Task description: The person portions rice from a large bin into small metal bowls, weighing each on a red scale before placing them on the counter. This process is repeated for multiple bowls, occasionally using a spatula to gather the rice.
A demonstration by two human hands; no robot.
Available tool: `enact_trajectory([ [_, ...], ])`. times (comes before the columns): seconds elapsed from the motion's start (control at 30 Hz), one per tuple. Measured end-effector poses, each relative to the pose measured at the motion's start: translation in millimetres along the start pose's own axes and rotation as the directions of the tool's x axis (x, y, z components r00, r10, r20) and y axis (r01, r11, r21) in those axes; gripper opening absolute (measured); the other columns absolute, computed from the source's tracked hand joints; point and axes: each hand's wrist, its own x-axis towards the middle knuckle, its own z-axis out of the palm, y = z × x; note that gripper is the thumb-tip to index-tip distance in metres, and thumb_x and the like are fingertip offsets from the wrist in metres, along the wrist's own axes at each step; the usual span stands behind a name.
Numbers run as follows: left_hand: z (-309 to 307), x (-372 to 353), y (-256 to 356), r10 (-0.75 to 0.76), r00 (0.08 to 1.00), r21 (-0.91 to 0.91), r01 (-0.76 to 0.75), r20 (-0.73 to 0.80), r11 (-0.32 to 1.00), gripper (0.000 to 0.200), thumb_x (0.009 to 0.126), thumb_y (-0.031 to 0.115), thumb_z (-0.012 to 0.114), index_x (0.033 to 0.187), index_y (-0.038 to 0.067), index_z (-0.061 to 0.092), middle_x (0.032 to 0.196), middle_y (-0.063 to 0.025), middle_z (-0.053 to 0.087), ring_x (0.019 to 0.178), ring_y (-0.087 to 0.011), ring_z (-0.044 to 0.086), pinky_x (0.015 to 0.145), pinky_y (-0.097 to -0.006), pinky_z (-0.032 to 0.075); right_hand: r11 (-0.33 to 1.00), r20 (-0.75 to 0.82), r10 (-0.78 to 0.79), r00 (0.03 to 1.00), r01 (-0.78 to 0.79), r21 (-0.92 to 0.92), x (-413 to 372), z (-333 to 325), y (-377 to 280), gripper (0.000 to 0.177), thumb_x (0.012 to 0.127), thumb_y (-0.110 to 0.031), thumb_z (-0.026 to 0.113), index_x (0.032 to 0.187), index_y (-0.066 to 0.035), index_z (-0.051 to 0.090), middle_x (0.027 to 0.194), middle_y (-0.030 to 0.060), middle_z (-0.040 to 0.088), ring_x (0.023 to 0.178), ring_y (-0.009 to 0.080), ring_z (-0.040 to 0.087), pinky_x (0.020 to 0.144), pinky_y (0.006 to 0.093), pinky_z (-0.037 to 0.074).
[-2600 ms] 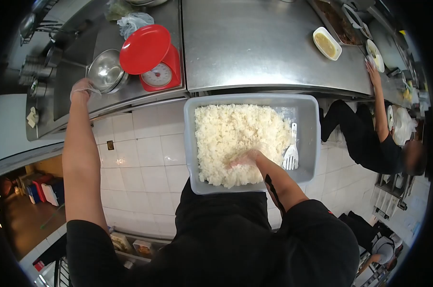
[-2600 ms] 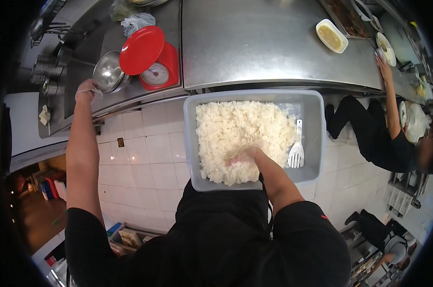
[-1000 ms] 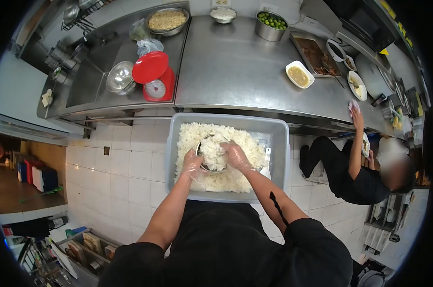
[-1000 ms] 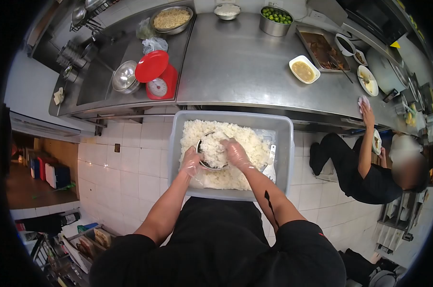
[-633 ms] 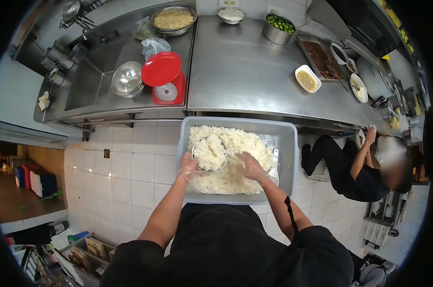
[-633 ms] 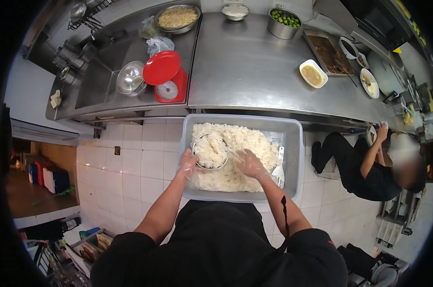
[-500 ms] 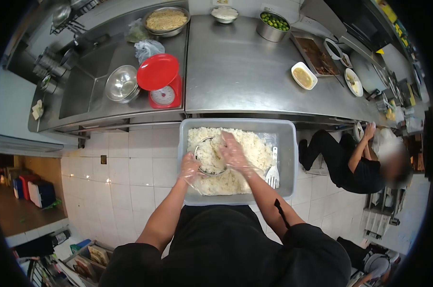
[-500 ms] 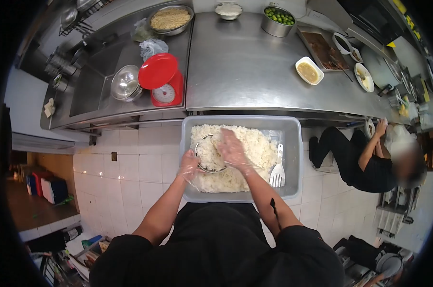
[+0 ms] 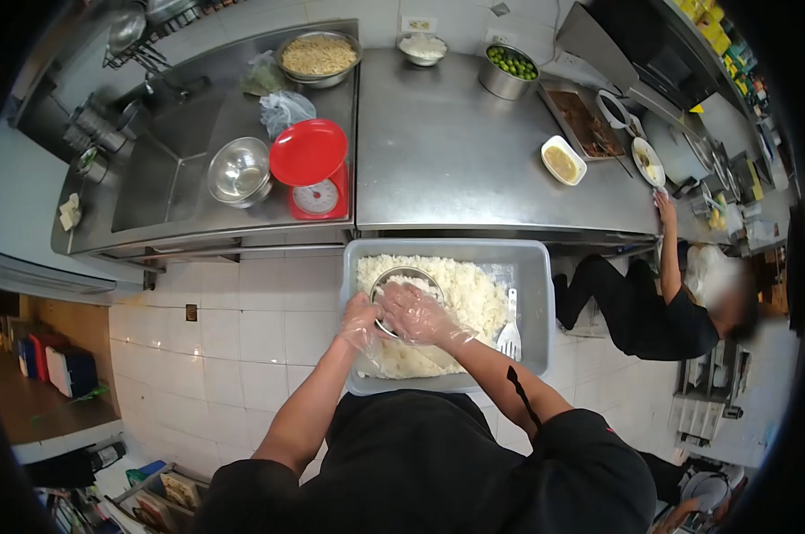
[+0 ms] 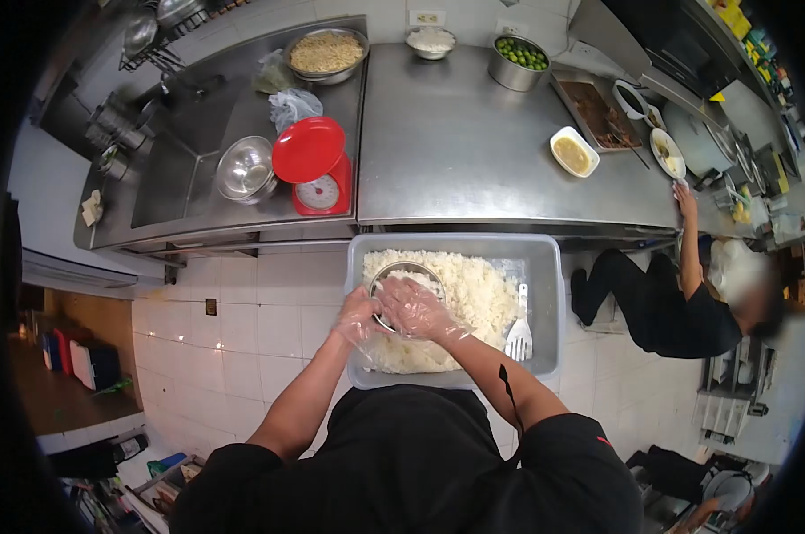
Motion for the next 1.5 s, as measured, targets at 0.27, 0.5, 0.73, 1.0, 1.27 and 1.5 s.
enact_trajectory([
  [0.27,5,-14,-21,0.069,0.989,-0.005,-0.07,-0.128,0.998,0.023,0.069,-0.006,0.054,0.084,0.006,0.042,0.082,-0.0118,0.049,0.067,-0.0304,0.06,0.046,-0.0545,0.058,0.993,0.07,0.057,0.996,-0.064,0.104,-43,-14,18,0.035,0.078,-0.024,0.065,0.109,-0.01,0.061,0.12,0.0172,0.055,0.11,0.0282,0.052,0.097,0.0434,0.039],
  [0.5,21,-23,-23,0.095,0.969,0.022,-0.092,-0.228,0.996,0.024,0.071,-0.006,0.051,0.087,0.007,0.038,0.087,-0.0147,0.051,0.07,-0.0324,0.062,0.045,-0.054,0.058,0.572,0.037,0.489,0.871,-0.353,0.741,-66,-14,45,0.013,0.077,-0.016,0.061,0.077,-0.003,0.062,0.088,0.0139,0.062,0.093,0.031,0.059,0.086,0.0447,0.045],
  [0.73,19,-26,-21,0.08,0.944,-0.085,-0.113,-0.321,0.99,0.031,0.073,-0.007,0.047,0.101,0.003,0.04,0.1,-0.0193,0.054,0.088,-0.0391,0.064,0.055,-0.0538,0.06,0.782,0.057,0.44,0.896,-0.414,0.466,-93,-18,52,0.041,0.085,-0.024,0.057,0.12,-0.003,0.054,0.115,0.0233,0.057,0.109,0.0372,0.055,0.091,0.0461,0.044],
  [1.0,45,-39,5,0.183,0.956,-0.092,-0.209,-0.23,0.974,0.027,0.074,-0.006,0.049,0.098,0.001,0.039,0.099,-0.0188,0.053,0.084,-0.0362,0.064,0.057,-0.0529,0.061,0.887,0.051,0.458,0.888,-0.46,0.044,-20,-19,19,0.072,0.095,-0.045,0.036,0.143,0.007,0.022,0.148,0.0265,0.024,0.14,0.0376,0.02,0.113,0.0491,0.017],
  [1.27,57,-66,108,0.485,0.849,-0.216,-0.525,-0.212,0.823,0.022,0.079,-0.001,0.052,0.097,0.0,0.039,0.098,-0.0213,0.055,0.081,-0.0347,0.066,0.053,-0.045,0.061,0.945,-0.302,0.294,0.907,-0.323,-0.05,33,-119,24,0.061,0.096,-0.042,0.035,0.141,0.0,0.034,0.142,0.0237,0.037,0.134,0.0366,0.033,0.109,0.0476,0.025],
  [1.5,22,4,235,0.505,0.78,-0.222,-0.602,-0.37,0.767,0.032,0.077,-0.009,0.043,0.108,-0.01,0.05,0.104,-0.0227,0.058,0.091,-0.0366,0.062,0.068,-0.0485,0.06,0.788,0.318,0.48,0.818,-0.561,0.253,-51,-2,85,0.043,0.091,-0.034,0.048,0.115,0.0,0.058,0.106,0.0252,0.063,0.106,0.0387,0.059,0.093,0.044,0.045],
])
